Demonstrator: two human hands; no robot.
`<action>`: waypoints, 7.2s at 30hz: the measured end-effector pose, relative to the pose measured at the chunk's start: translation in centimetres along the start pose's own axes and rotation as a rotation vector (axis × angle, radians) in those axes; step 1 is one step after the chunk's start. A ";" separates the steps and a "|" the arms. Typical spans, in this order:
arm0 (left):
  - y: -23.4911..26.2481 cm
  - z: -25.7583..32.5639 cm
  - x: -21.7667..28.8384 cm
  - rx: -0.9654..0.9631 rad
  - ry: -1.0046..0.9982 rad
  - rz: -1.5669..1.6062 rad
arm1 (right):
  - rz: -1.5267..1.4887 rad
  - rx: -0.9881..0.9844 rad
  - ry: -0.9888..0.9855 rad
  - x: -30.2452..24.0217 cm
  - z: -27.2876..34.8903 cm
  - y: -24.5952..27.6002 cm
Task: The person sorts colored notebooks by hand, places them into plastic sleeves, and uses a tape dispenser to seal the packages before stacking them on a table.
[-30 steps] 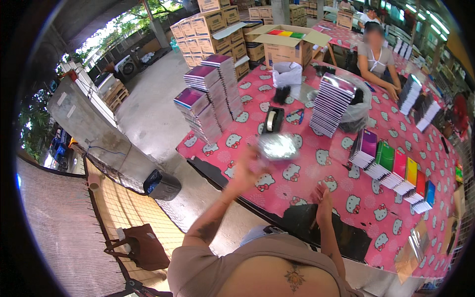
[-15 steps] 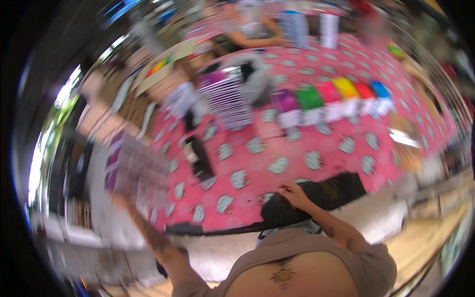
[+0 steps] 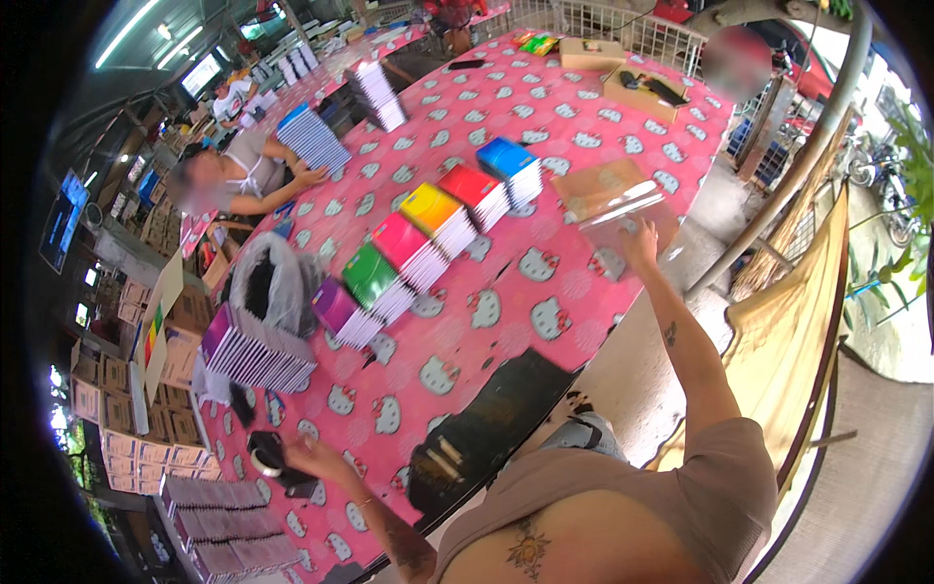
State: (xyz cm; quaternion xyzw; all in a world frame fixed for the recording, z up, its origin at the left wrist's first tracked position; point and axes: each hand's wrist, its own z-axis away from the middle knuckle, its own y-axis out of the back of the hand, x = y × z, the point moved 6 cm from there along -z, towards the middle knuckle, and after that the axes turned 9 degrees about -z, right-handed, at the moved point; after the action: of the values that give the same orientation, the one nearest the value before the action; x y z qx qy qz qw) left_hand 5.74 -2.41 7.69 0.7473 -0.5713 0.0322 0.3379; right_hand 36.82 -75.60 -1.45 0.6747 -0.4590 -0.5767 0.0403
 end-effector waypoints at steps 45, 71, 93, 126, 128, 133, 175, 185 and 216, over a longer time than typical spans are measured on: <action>4.3 16.2 -6.9 -1.105 0.886 0.814 | -0.874 -1.437 -0.493 -20.5 39.0 -10.2; 12.9 22.6 -10.2 -0.532 0.914 0.174 | -0.333 -1.523 0.693 -33.2 43.8 -21.0; 9.6 21.9 -4.9 0.015 1.378 0.946 | -0.531 -1.429 1.313 -48.2 44.3 -32.5; 8.5 13.0 -2.8 -0.513 -0.043 -0.386 | -0.400 -0.786 0.477 -20.2 33.6 -4.1; 6.1 11.2 1.4 -0.472 -0.046 -0.235 | -0.362 -0.662 0.487 -17.9 27.3 -3.8; -4.9 8.1 19.6 -0.519 -0.248 0.171 | -0.124 -0.428 0.598 -17.4 10.6 -6.6; -14.1 2.4 38.1 -0.689 -0.488 -0.027 | -0.061 -0.745 1.250 -17.2 8.6 -4.5; -22.9 17.5 41.6 -1.159 -0.362 0.211 | -0.756 -0.864 0.387 -20.1 4.0 -10.6; -24.9 6.9 44.1 -0.416 -0.657 -0.097 | -0.132 -0.272 0.873 -18.2 -7.2 -10.9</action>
State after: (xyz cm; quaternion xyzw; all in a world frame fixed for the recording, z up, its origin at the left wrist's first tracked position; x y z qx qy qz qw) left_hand 40.41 -39.94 9.87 0.6596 -0.6072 -0.3413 0.2824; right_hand 50.50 -60.65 8.07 0.8706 -0.2753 -0.2950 0.2813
